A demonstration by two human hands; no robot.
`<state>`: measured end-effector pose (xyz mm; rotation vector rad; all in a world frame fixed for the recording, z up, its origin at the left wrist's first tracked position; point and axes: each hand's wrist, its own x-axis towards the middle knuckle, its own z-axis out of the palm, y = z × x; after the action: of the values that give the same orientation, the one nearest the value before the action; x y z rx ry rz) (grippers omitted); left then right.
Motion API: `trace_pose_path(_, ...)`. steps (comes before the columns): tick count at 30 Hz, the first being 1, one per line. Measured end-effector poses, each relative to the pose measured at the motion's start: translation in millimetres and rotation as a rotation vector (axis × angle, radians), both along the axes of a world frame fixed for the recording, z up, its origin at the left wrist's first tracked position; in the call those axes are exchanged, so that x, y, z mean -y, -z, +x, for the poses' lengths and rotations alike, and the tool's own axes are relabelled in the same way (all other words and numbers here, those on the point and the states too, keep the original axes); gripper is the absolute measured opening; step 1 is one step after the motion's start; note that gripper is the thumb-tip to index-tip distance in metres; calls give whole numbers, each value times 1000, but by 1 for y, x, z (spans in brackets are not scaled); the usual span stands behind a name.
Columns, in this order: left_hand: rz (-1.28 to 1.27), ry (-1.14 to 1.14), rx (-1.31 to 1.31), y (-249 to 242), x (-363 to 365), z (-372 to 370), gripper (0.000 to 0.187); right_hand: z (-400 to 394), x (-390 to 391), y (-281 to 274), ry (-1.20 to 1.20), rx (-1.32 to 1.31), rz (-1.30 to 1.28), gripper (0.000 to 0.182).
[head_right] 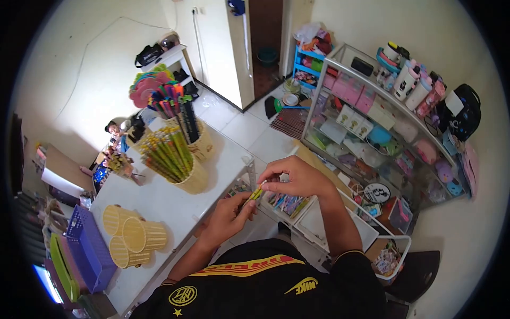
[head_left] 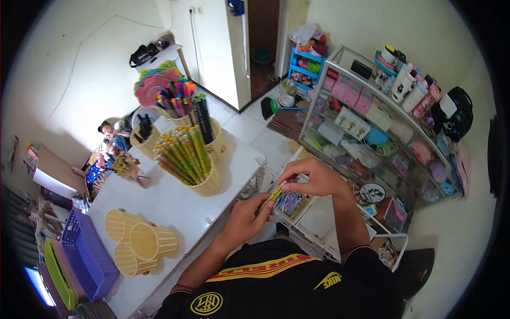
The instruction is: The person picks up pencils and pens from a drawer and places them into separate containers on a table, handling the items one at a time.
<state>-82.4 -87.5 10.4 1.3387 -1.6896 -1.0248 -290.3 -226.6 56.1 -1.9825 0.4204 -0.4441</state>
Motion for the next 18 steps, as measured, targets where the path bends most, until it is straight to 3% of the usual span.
trace_pose_path(2, -40, -92, -335, 11, -7, 7, 25, 23, -16, 2, 43, 65, -2, 23)
trace_pose_path(4, -54, -163, -403, 8, -14, 13, 25, 54, -44, 12, 282, 393, 160, 31)
trace_pose_path(5, -56, -214, -473, 6, -17, 17, 25, 65, -50, 21, 267, 408, 139, 40)
trace_pose_path(9, -95, -324, -578, -5, -36, 29, 22, 96, -68, 14, 308, 468, 188, 37)
trace_pose_path(11, -299, -411, -520, 1, -44, 38, 23, 100, -57, -4, 402, 616, 224, 35)
trace_pose_path(15, -364, -529, -564, -7, -57, 54, 25, 112, -30, -63, 538, 911, -48, 34)
trace_pose_path(18, -385, -592, -564, 1, -53, 61, 23, 140, -15, -85, 470, 1024, -268, 35)
